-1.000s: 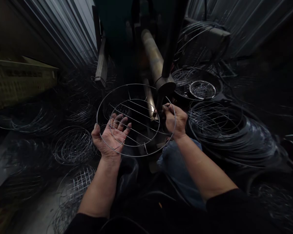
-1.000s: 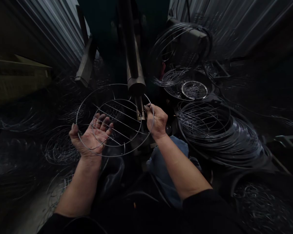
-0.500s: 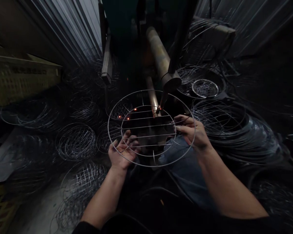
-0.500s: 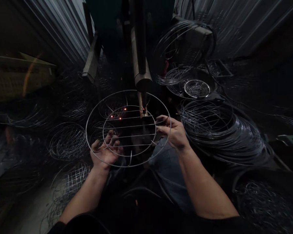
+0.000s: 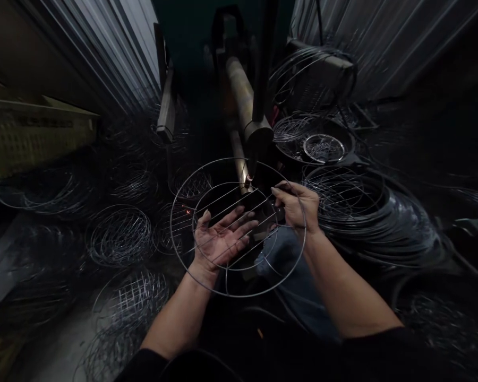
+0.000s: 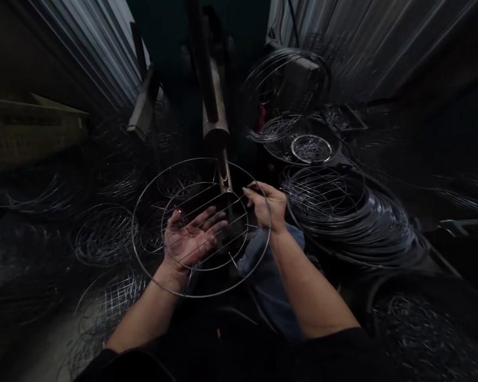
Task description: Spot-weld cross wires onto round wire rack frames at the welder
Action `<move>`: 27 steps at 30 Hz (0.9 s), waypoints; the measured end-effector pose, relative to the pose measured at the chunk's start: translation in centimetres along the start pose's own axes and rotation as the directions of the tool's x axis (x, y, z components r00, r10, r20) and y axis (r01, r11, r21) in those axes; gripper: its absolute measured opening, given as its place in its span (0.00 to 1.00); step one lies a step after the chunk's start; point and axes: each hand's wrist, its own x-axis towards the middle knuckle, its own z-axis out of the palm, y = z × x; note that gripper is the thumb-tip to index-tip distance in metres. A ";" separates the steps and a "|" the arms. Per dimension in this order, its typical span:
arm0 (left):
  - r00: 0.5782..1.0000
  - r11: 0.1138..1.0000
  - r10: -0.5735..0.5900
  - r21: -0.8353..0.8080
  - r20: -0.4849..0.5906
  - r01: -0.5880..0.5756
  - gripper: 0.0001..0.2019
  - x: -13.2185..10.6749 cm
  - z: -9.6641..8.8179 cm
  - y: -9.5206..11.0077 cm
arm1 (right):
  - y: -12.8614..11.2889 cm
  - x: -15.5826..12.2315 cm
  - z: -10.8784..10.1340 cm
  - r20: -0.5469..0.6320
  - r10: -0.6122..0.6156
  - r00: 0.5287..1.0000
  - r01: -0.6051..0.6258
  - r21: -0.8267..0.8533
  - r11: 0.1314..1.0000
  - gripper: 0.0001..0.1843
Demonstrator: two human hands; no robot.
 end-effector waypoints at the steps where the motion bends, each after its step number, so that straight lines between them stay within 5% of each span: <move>1: 1.000 1.000 -0.001 0.015 -0.001 0.001 0.33 -0.1 0.0 0.0 | -0.1 0.4 0.3 0.027 0.004 1.000 -0.004 -0.004 1.000 0.08; 8: 0.999 0.988 0.027 0.154 0.024 -0.030 0.26 0.0 0.1 0.0 | -0.3 2.8 0.1 0.318 0.174 0.932 -0.168 -0.045 0.985 0.15; 17: 0.979 0.974 0.202 0.112 -0.018 -0.199 0.26 0.4 0.4 -2.2 | -0.4 -0.9 -3.5 0.313 0.251 0.916 -0.294 0.098 0.951 0.21; 22: 0.948 0.960 0.277 -0.004 -0.154 -0.281 0.21 0.7 1.0 -2.2 | -1.2 -0.9 -1.7 0.178 0.279 0.944 -0.309 0.178 0.934 0.19; 27: 0.913 0.928 0.367 0.002 -0.180 -0.372 0.20 1.3 1.6 -1.3 | -0.3 1.1 1.3 0.171 0.226 0.959 -0.260 0.218 0.941 0.19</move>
